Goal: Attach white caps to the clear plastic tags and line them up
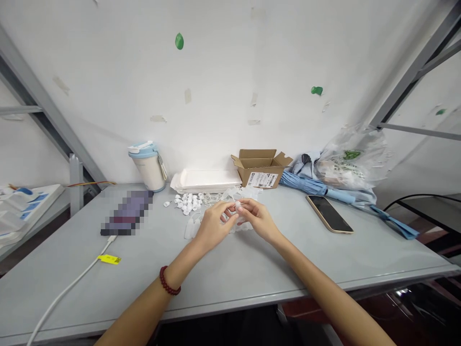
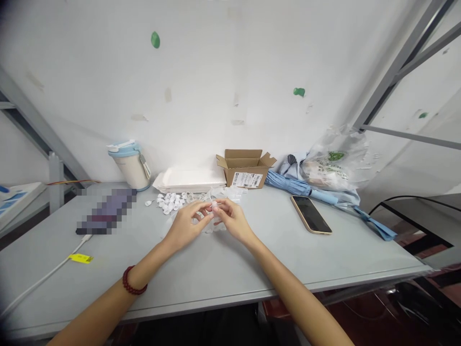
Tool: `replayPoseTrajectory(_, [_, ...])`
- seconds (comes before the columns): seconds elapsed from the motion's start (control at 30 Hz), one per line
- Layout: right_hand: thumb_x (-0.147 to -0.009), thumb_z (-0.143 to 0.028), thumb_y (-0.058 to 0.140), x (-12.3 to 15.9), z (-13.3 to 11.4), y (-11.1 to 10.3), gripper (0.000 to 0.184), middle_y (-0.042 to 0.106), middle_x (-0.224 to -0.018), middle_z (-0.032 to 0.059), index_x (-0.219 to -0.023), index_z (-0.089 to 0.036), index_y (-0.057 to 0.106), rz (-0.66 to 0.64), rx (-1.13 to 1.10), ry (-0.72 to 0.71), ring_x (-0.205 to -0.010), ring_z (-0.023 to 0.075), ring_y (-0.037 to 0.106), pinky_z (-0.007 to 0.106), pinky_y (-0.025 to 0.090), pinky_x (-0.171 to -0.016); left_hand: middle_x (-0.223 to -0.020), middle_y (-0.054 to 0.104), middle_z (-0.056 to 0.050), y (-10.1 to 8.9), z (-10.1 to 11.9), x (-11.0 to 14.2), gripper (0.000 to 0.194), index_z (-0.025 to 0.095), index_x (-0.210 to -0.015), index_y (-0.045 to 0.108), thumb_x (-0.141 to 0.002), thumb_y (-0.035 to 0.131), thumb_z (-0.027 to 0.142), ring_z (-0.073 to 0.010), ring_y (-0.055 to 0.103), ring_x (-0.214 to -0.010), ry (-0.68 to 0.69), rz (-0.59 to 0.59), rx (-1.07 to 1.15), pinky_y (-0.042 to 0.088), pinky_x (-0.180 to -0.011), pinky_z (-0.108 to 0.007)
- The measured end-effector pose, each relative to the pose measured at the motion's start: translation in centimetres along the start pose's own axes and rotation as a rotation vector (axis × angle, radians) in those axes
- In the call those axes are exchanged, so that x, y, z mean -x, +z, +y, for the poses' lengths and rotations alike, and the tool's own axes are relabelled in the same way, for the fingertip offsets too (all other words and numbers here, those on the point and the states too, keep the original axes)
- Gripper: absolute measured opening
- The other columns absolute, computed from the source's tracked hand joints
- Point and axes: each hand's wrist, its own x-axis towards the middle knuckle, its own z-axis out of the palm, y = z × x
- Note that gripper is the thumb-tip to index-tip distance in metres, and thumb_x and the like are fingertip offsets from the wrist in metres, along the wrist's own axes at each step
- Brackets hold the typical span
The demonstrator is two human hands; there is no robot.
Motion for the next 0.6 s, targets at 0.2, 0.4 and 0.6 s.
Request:
replayPoseTrajectory(0.2, [-0.075,-0.043,0.064,1.4,-0.5,1.3,0.034,0.067,-0.095,0.0063,-0.097,-0.018,0.058,-0.018,-0.219,0.103,-0.077,0.0176,0.067,0.032,0.054,-0.069,-0.102,0.060,-0.009,-0.6,0.2,2.2,0.030,0.019,-0.115,0.054,-0.085,0.050,0.022,-0.0219,0.057,-0.093,0.224,-0.012,-0.295,0.048,-0.079,-0.035])
replayPoseTrajectory(0.4, [-0.074,-0.045,0.064,4.6,-0.1,4.0,0.035,0.068,-0.094,0.0076,-0.093,-0.016,0.057,-0.024,-0.331,0.237,-0.073,0.0196,0.069,0.030,0.053,-0.064,-0.108,0.057,-0.011,-2.1,0.3,6.3,0.039,0.021,-0.122,0.048,-0.084,0.055,0.026,-0.0244,0.053,-0.101,0.312,-0.103,-0.377,0.049,-0.083,-0.039])
replayPoseTrajectory(0.6, [-0.076,-0.045,0.063,5.4,-0.3,4.5,0.036,0.069,-0.082,0.0068,-0.095,-0.014,0.060,-0.026,-0.332,0.280,-0.064,0.0175,0.067,0.030,0.051,-0.062,-0.108,0.055,-0.010,-1.6,-0.1,7.7,0.036,0.021,-0.118,0.049,-0.083,0.058,0.024,-0.0241,0.053,-0.102,0.276,-0.034,-0.320,0.049,-0.086,-0.039])
